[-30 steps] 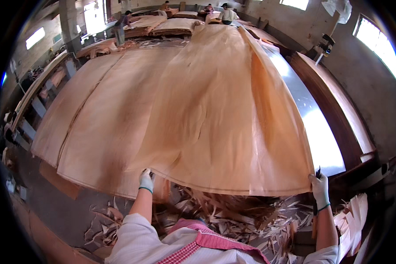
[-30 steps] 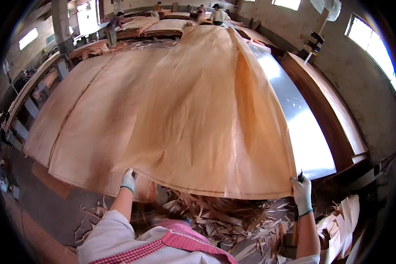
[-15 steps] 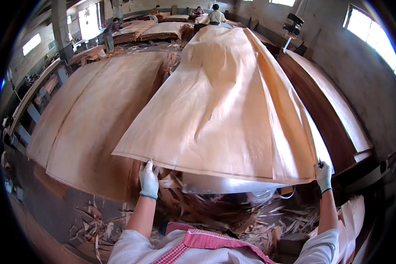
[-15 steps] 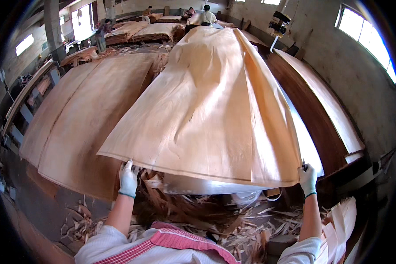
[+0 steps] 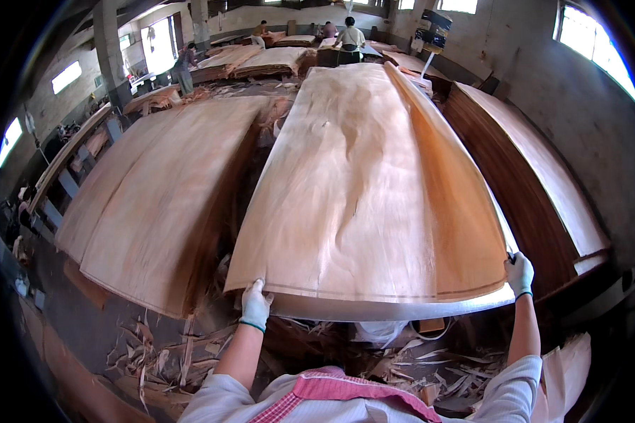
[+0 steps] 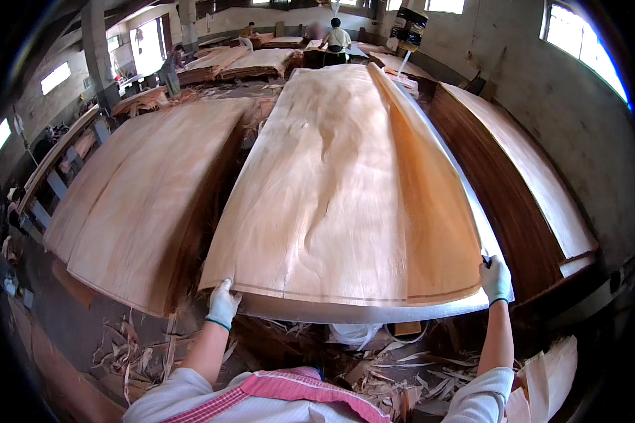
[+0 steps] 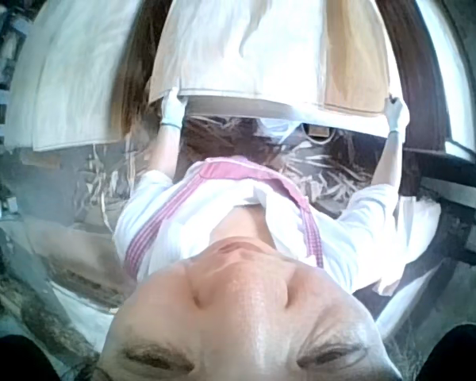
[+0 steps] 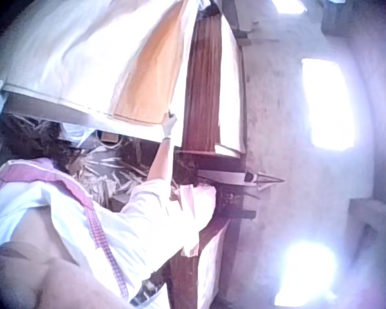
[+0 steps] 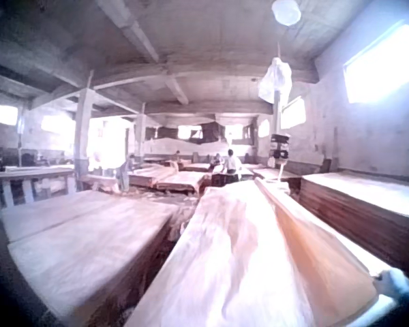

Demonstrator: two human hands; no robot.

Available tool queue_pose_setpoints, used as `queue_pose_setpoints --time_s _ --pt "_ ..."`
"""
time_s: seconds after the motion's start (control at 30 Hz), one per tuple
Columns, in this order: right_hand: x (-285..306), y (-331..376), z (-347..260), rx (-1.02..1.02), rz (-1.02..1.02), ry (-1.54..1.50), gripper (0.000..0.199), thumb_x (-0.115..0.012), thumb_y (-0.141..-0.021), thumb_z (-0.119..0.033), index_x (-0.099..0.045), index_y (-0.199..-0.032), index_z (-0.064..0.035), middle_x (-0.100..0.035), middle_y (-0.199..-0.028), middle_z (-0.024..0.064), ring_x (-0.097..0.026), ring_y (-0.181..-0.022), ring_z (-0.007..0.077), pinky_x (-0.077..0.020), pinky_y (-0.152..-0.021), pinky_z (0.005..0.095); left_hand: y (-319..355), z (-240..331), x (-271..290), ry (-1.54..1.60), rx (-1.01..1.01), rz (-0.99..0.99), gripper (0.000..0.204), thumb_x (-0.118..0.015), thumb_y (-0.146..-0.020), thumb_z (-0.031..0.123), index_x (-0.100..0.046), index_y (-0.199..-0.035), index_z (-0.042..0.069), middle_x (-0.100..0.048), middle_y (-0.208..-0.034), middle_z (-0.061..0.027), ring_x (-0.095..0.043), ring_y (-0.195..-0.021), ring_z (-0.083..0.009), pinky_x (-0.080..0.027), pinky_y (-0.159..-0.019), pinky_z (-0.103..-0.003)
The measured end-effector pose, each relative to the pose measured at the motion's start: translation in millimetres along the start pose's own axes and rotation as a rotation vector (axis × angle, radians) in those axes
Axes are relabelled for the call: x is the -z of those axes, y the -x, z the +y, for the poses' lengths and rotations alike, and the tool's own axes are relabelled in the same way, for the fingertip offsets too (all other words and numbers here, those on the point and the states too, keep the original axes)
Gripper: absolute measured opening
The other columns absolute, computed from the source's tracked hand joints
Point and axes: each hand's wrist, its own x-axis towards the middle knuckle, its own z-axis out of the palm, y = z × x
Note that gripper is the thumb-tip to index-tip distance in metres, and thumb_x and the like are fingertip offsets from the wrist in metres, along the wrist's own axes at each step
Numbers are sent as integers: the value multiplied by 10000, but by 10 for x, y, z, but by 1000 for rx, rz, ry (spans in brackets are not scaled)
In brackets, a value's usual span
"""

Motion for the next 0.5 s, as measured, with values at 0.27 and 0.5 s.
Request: queue_pose_setpoints --time_s 0.27,0.5 --pt "-780 -126 495 -48 -106 28 246 -647 -809 -268 -616 -838 -26 -657 -791 235 -643 -785 427 -500 -700 498 -4 -767 -94 25 72 126 198 -592 -921 159 -578 -1118 142 -587 -1127 -11 -534 -1027 -193 -459 -820 -421" --pt "-1491 41 1116 -101 -165 39 225 -653 -807 -234 -560 -851 -34 -652 -805 225 -634 -773 426 -487 -683 511 320 -946 -297 -200 -53 227 142 -633 -894 203 -608 -987 99 -563 -829 -19 -546 -699 -148 -533 -584 -329"
